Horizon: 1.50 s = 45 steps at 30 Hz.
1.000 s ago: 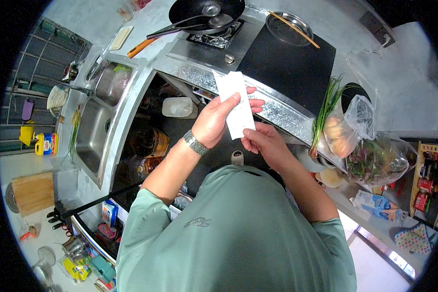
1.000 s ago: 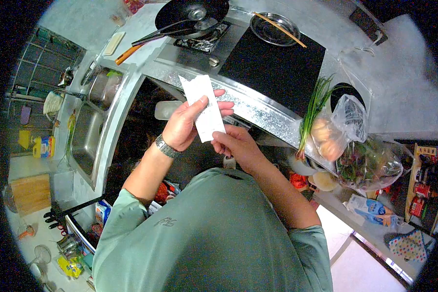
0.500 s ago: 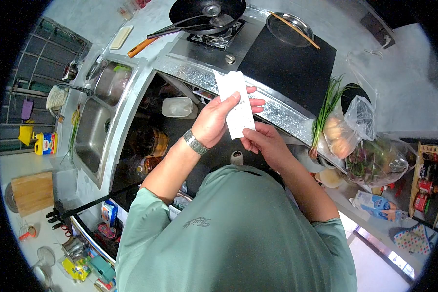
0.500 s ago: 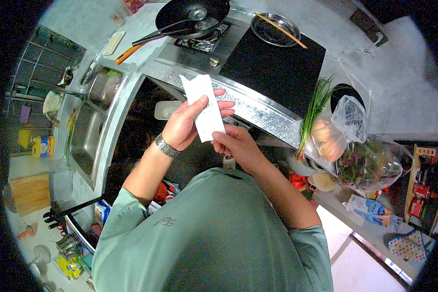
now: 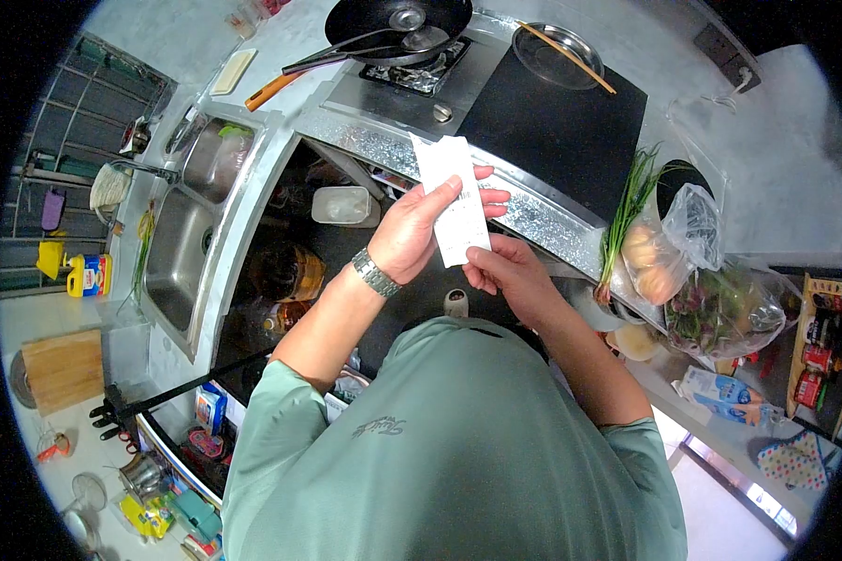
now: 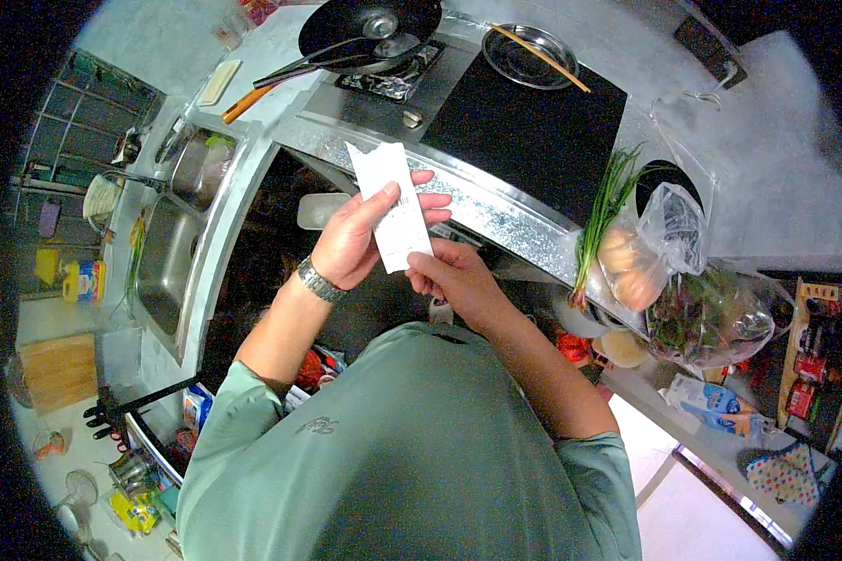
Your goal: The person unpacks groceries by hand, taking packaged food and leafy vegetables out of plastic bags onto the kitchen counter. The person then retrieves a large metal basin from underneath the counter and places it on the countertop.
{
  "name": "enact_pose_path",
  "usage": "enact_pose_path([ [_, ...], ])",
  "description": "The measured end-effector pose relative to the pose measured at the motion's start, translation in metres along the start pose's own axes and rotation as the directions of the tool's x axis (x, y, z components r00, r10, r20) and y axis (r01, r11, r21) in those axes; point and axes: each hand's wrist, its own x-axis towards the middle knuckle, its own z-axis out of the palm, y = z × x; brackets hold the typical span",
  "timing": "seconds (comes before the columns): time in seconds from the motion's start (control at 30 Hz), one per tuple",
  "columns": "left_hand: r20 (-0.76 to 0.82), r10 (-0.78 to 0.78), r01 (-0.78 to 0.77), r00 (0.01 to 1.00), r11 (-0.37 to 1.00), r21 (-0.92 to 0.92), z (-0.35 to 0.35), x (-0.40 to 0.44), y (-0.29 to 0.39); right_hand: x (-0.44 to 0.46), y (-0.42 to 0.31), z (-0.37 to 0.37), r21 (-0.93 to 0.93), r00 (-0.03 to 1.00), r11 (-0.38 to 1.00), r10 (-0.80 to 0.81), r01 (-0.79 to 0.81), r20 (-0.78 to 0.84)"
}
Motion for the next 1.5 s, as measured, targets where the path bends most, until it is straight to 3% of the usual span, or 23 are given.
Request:
enact_pose_path([
  [1.5,-0.012,-0.012,0.011,1.000,1.000,-0.015,0.0000,0.0050,0.0011,0.0039,-0.0008,-0.0019,-0.022,1.000,1.000,0.019,-0.020,-0.021],
])
